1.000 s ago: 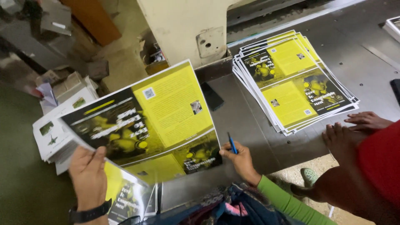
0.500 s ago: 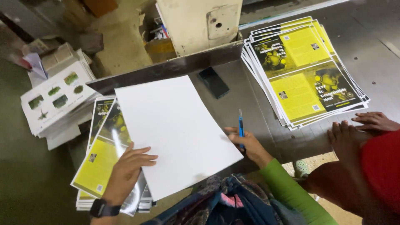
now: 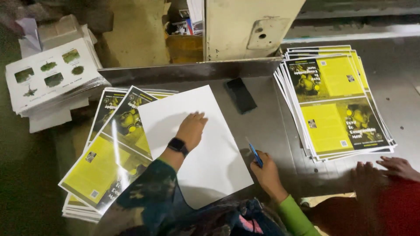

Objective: Trimming the white margins from printed book covers using a utility knife on a metal workbench.

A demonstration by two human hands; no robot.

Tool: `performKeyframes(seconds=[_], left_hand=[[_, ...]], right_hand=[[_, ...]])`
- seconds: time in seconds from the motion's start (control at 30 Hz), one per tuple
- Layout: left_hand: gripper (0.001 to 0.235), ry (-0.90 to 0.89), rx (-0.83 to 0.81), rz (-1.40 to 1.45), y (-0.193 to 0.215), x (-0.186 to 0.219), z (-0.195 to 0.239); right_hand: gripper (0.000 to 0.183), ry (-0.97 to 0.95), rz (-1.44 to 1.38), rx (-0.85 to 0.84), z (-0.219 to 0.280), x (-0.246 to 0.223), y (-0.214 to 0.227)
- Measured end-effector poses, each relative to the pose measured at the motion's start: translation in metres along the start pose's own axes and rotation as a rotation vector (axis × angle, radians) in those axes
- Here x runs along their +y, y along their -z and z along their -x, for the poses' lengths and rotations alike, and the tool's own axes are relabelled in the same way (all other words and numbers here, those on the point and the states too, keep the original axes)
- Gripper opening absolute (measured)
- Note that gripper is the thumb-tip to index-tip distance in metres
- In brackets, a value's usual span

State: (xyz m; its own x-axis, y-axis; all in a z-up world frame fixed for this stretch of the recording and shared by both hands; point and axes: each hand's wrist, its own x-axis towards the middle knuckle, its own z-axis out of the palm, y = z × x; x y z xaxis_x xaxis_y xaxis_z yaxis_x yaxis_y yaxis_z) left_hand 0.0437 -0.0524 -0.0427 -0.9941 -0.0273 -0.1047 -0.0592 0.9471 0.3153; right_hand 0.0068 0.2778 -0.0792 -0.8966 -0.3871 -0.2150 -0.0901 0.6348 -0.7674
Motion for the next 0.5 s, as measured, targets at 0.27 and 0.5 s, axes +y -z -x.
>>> performKeyframes(seconds=[0.27,0.5], left_hand=[[0.116,0.145,-0.202,-0.080,0.007,-0.013,-0.095],[0.113,0.274,-0.243,-0.195,0.054,0.012,-0.088]], right_hand=[[0.032,0.032,-0.210,0.052,-0.044,-0.065,-0.014],[0.029,-0.071,-0.536,0.190,-0.116,-0.096,-0.074]])
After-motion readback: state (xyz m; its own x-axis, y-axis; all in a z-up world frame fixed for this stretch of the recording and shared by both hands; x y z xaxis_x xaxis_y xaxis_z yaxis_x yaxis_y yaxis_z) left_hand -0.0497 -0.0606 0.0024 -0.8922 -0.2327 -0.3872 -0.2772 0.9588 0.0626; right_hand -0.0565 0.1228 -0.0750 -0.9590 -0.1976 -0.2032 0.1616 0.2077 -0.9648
